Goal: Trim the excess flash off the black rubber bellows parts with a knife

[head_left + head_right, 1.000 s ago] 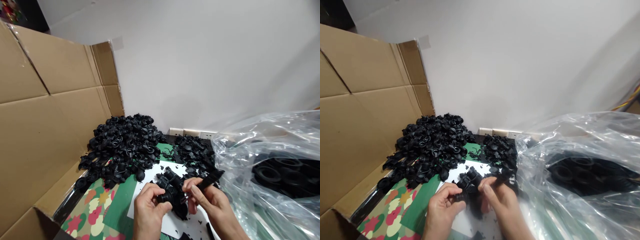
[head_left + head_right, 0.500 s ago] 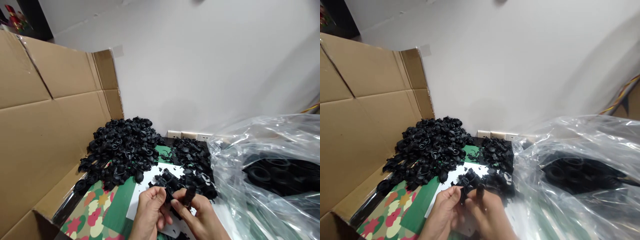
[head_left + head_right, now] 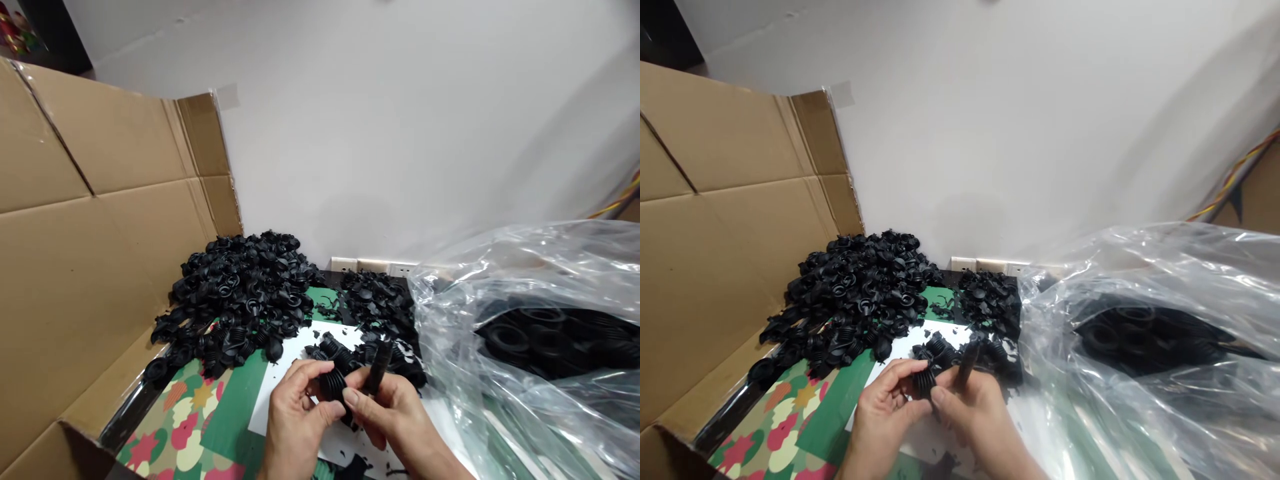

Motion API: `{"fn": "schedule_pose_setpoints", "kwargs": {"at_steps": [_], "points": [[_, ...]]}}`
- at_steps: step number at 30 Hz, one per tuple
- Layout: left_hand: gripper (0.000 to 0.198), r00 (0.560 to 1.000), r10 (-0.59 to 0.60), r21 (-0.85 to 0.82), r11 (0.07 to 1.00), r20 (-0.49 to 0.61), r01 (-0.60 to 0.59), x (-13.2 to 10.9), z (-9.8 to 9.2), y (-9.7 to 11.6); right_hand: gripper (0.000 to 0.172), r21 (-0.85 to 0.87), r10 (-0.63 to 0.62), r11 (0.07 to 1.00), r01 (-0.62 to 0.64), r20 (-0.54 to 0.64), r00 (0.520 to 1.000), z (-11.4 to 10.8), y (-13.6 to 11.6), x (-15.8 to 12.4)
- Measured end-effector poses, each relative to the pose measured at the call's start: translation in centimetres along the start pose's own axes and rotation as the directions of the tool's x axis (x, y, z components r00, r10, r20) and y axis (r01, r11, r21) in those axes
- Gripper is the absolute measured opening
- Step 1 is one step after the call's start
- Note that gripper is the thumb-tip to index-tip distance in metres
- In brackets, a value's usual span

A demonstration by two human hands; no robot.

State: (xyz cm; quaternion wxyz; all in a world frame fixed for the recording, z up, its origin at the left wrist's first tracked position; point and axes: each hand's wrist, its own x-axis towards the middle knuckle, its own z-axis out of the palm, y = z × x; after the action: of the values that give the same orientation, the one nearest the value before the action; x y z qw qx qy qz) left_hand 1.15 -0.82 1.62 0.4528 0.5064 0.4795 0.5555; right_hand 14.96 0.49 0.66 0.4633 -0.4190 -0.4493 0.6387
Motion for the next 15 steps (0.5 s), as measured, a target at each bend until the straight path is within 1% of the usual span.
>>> {"fn": "schedule_pose_setpoints", "kwargs": {"at_steps": [2,4,6,11,13,15], "points": [[0.035,0.996,-0.089,-0.087,0.992,-0.02,0.087,0.2,0.0,-0.1,0.043,0.022,0.007,1.0,-0.008,0.023,1.0,-0.1,0.0,0.0],[0.034,0.985,-0.169,-0.127,0.978,-0.033,0.164,0.2,-0.2,-0.2,0.041,0.048,0.016,0.999,-0.017,0.023,1.0,-0.2,-0.1,0.1],[0.035,0.977,-0.207,-0.145,0.969,-0.049,0.198,0.2,-0.3,-0.5,0.04,0.07,0.022,0.997,-0.024,0.021,1.0,-0.2,-0.1,0.1],[0.034,0.969,-0.233,-0.241,0.948,-0.085,0.207,0.1,-0.4,-1.1,0.035,0.13,0.026,0.991,-0.03,0.036,0.999,-0.1,0.1,0.2],[0.032,0.97,-0.22,-0.273,0.944,-0.106,0.185,0.0,-0.2,-1.2,0.034,0.145,0.028,0.989,-0.034,0.049,0.998,-0.1,0.2,0.3],[0.031,0.974,-0.176,-0.272,0.953,-0.14,0.133,0.0,0.0,-1.3,0.034,0.15,0.027,0.988,-0.036,0.061,0.998,-0.1,0.1,0.3]]}}
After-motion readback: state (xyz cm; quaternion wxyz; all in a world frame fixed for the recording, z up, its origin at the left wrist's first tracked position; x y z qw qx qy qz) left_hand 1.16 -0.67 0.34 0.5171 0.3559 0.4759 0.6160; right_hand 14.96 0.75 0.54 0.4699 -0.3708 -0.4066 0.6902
